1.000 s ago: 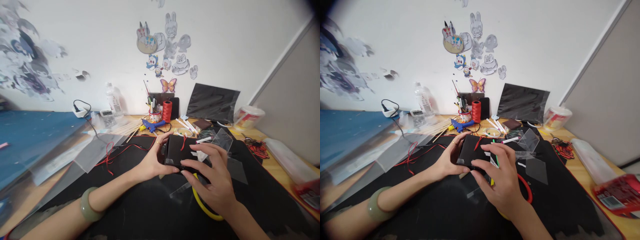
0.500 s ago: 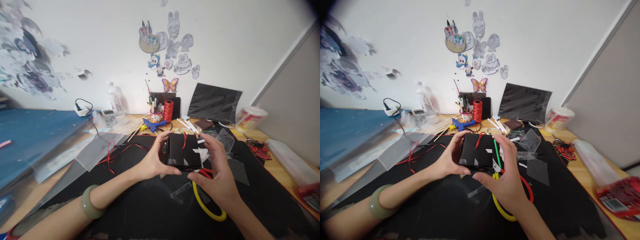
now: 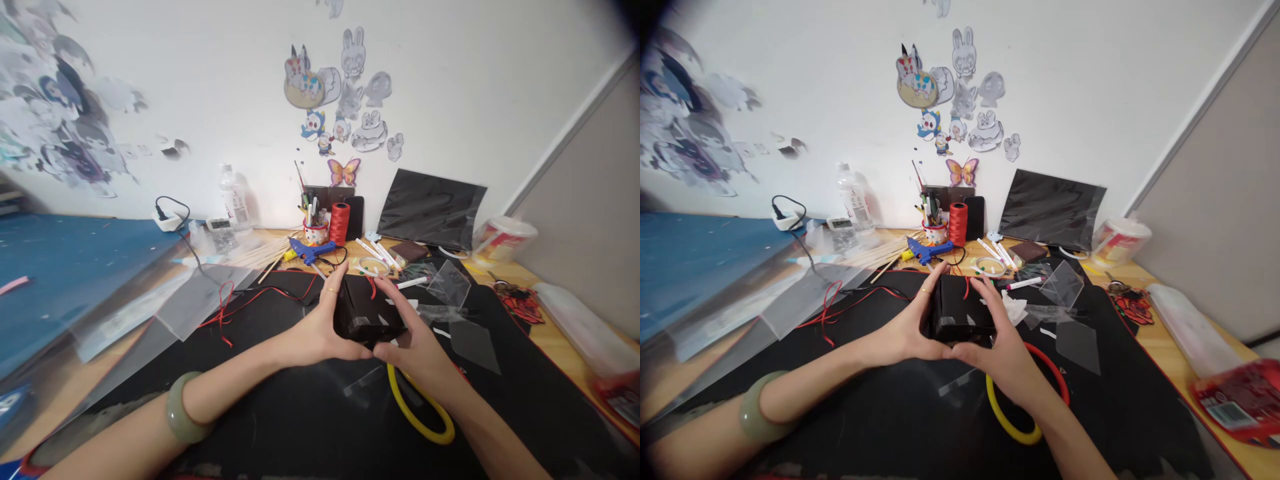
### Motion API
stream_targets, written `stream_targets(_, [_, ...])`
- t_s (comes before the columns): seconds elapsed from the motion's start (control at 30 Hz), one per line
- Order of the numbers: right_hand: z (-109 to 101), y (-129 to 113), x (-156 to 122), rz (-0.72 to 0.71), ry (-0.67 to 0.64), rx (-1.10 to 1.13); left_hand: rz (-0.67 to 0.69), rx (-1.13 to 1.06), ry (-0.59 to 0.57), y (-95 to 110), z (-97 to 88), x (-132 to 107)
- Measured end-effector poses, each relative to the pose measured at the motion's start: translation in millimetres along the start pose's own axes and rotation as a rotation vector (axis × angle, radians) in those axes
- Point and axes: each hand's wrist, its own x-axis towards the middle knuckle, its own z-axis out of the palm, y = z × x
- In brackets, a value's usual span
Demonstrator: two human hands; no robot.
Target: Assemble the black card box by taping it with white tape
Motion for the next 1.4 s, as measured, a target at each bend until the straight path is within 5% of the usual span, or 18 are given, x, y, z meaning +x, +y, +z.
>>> stream_targets(0.17, [-10,-2,6,0.123,0.083,0.183,-0.122,-0.202,-0.137,18,-8.1,1])
stream_targets(0.37, [-11,-2,4,0.169,0.023,0.387,-0.147,-0.298,0.010,21,-10.0,1])
stream_targets(0.53, [-8,3,6,0.145,0.016,0.346,-0.329,-0.435,-0.138,18,-5.9,-2])
stream_targets(0.67, [-7,16,12,0.048,0.163,0.167,-0.176,-0.197,-0.130,16,-15.7,2])
stream_targets(0.9, [-9,27,18,0.069,0.333,0.089,0.148,0.398,0.120,-5,-47.5,-1])
stream_targets(1.07, [-7,26,19,0.101,0.367,0.058,0.149,0.547,0.131,-13,-69.4,-31])
stream_targets(1.3, [-2,25,16,0.096,0.351,-0.006,-0.053,0.619,-0.197,-5,-104.0,-65])
stream_targets(1.4, [-3,27,16,0.084,0.346,-0.049,-0.080,0.561,-0.159,5,-111.6,-69])
